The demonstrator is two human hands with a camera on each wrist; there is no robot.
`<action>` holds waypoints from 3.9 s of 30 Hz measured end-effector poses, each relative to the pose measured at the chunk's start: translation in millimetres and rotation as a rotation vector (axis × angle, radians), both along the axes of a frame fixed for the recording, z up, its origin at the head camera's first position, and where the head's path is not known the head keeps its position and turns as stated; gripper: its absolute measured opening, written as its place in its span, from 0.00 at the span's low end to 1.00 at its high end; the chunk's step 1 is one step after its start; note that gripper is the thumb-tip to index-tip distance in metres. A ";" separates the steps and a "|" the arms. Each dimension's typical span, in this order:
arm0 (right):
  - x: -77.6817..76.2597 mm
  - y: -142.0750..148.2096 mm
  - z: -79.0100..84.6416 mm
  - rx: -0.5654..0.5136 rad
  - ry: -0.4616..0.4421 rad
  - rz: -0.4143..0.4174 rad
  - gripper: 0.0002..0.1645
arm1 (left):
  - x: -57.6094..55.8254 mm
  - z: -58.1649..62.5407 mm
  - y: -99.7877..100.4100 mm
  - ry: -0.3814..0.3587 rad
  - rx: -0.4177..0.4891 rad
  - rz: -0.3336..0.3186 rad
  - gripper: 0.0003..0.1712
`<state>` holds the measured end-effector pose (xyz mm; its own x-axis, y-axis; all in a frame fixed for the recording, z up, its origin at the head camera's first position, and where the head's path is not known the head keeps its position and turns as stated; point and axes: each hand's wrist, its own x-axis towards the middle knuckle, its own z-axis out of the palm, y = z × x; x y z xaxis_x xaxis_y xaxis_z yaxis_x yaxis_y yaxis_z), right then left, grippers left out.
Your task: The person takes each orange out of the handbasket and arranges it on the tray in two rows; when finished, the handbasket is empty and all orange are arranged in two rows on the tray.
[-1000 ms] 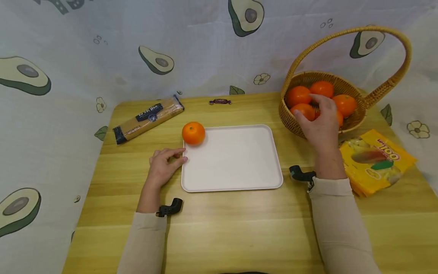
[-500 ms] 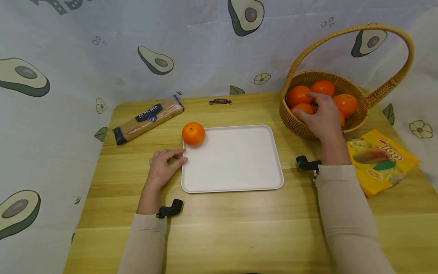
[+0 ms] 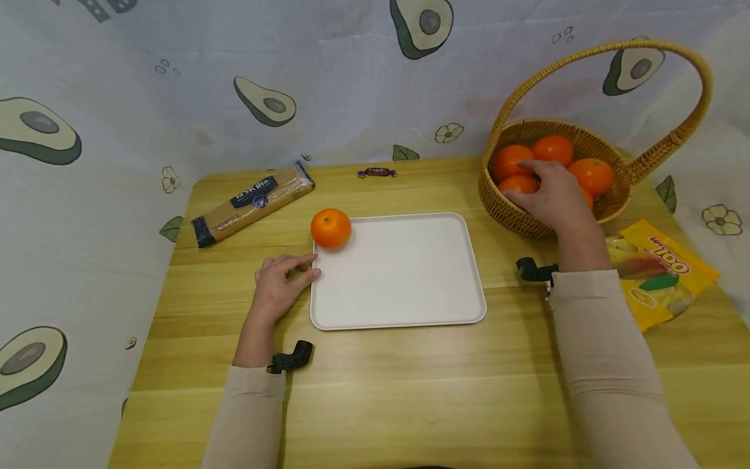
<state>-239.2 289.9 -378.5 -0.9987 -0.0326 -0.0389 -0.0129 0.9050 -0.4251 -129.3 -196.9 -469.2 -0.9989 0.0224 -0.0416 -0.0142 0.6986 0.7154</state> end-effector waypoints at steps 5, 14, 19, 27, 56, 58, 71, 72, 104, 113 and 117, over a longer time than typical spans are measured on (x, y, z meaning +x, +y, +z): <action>-2.6 2.1 5.6 0.053 -0.071 0.027 0.48 | 0.3 1.0 0.1 -0.007 -0.005 0.000 0.20; -8.4 5.1 15.3 0.117 -0.170 0.096 0.51 | 0.3 -0.3 -0.7 -0.004 -0.006 -0.004 0.20; -9.2 4.4 17.3 0.144 -0.191 0.093 0.51 | 0.2 0.7 -0.6 -0.002 0.004 -0.004 0.20; -9.2 3.0 18.6 0.161 -0.200 0.097 0.49 | 0.5 0.6 -0.2 -0.001 0.018 -0.002 0.20; -7.4 7.1 17.6 0.137 -0.172 0.111 0.45 | 1.2 0.1 -0.4 0.015 0.032 -0.007 0.20; -6.8 8.5 20.1 0.117 -0.168 0.096 0.47 | 1.5 0.3 -0.5 0.014 0.035 -0.006 0.20; 5.1 10.1 46.5 0.027 -0.075 0.034 0.48 | 2.7 1.3 -0.6 0.007 0.032 -0.003 0.20; 6.0 9.3 48.6 0.015 -0.059 0.035 0.48 | 2.9 1.7 -0.5 0.005 0.031 -0.002 0.20; 51.6 -31.5 64.8 -0.113 0.195 0.040 0.45 | 3.0 0.8 -1.8 0.020 0.032 -0.005 0.20; 65.7 -70.5 39.1 -0.088 0.100 0.170 0.42 | 1.1 -0.8 -1.8 0.018 0.018 -0.002 0.21; 67.7 -91.5 26.8 -0.122 0.029 0.247 0.43 | 0.5 -1.3 -1.2 0.020 0.010 -0.001 0.21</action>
